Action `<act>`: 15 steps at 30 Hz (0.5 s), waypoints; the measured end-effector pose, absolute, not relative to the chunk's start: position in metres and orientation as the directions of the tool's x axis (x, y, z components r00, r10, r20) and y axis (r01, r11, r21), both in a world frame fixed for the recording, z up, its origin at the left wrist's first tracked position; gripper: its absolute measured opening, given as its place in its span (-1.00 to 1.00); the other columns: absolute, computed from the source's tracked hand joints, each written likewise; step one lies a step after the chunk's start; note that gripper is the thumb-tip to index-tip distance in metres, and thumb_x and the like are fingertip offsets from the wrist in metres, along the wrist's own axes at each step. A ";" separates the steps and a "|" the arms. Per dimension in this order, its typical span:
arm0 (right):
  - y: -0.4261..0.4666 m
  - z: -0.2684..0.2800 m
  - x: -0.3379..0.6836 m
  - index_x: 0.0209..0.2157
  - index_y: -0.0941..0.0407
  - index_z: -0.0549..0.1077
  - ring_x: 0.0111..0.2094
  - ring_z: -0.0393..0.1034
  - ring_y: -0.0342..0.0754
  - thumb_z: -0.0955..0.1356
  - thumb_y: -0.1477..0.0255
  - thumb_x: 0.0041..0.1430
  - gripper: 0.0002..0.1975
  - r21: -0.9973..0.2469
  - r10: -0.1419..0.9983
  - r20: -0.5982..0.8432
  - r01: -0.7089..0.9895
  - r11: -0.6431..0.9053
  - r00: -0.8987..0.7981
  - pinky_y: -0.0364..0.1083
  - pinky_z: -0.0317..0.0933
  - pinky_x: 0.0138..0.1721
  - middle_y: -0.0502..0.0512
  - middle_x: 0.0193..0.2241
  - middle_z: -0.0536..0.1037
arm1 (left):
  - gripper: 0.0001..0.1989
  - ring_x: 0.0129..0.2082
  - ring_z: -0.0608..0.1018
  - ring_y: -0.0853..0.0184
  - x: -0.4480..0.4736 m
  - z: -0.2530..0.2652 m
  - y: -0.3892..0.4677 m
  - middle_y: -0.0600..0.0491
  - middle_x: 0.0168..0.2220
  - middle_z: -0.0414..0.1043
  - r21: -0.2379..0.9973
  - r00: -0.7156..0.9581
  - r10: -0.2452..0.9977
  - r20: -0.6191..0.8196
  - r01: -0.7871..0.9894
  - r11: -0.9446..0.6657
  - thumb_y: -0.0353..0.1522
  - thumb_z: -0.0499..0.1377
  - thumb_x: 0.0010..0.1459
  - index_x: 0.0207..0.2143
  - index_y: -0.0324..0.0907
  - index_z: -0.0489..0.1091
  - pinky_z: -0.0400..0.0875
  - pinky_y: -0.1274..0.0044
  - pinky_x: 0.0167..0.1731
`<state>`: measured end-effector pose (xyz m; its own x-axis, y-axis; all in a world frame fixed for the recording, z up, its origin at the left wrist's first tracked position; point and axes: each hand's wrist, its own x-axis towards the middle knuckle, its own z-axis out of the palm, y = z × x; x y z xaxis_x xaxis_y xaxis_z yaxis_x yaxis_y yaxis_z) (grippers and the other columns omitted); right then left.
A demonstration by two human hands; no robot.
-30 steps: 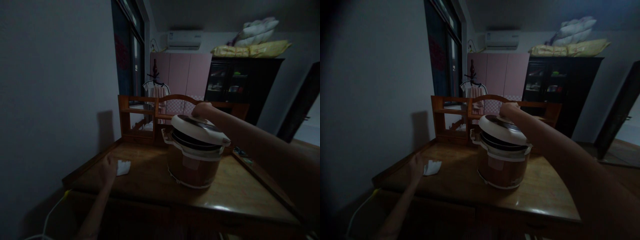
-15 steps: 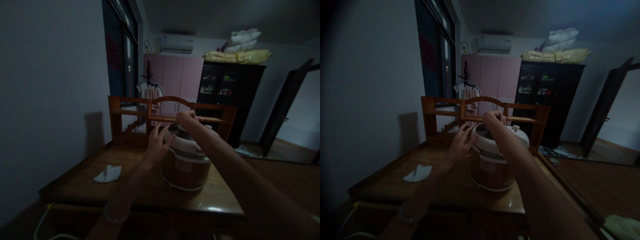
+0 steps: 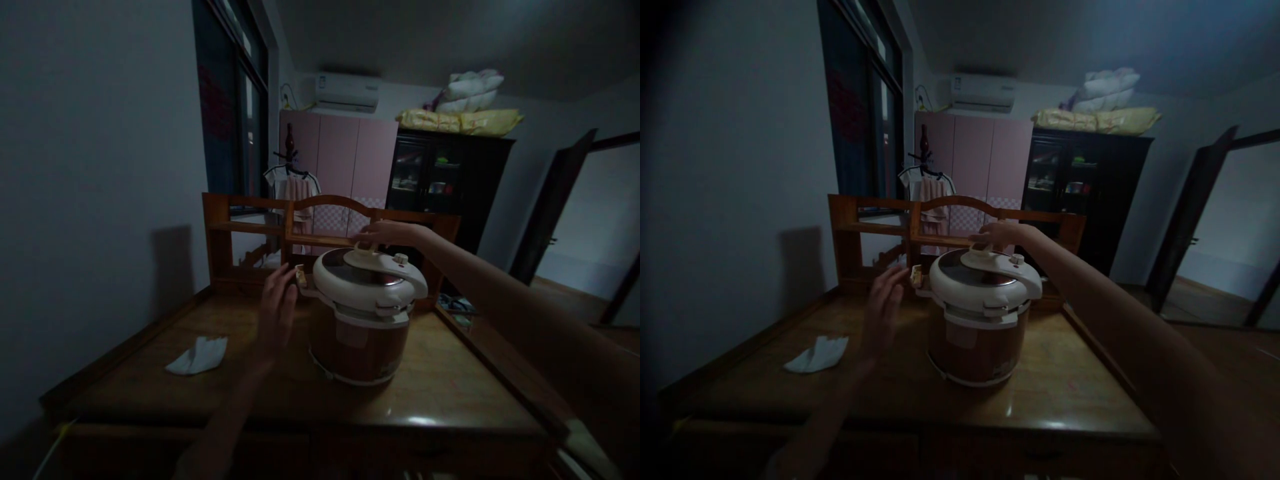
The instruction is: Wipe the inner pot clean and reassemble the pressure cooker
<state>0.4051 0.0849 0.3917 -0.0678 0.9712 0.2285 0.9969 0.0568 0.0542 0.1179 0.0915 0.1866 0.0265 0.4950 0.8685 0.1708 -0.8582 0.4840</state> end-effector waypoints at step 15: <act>0.069 0.353 0.416 0.08 0.00 0.42 0.07 0.31 0.23 0.33 -0.18 0.12 -0.32 0.035 0.907 0.288 0.950 0.309 -0.306 0.07 0.20 0.02 0.19 0.07 0.44 | -0.65 0.09 0.45 0.12 0.045 0.018 0.140 -0.03 0.01 0.43 0.754 0.041 0.827 0.561 0.386 -0.531 -0.12 0.01 0.25 -0.05 -0.06 0.40 0.25 0.23 0.21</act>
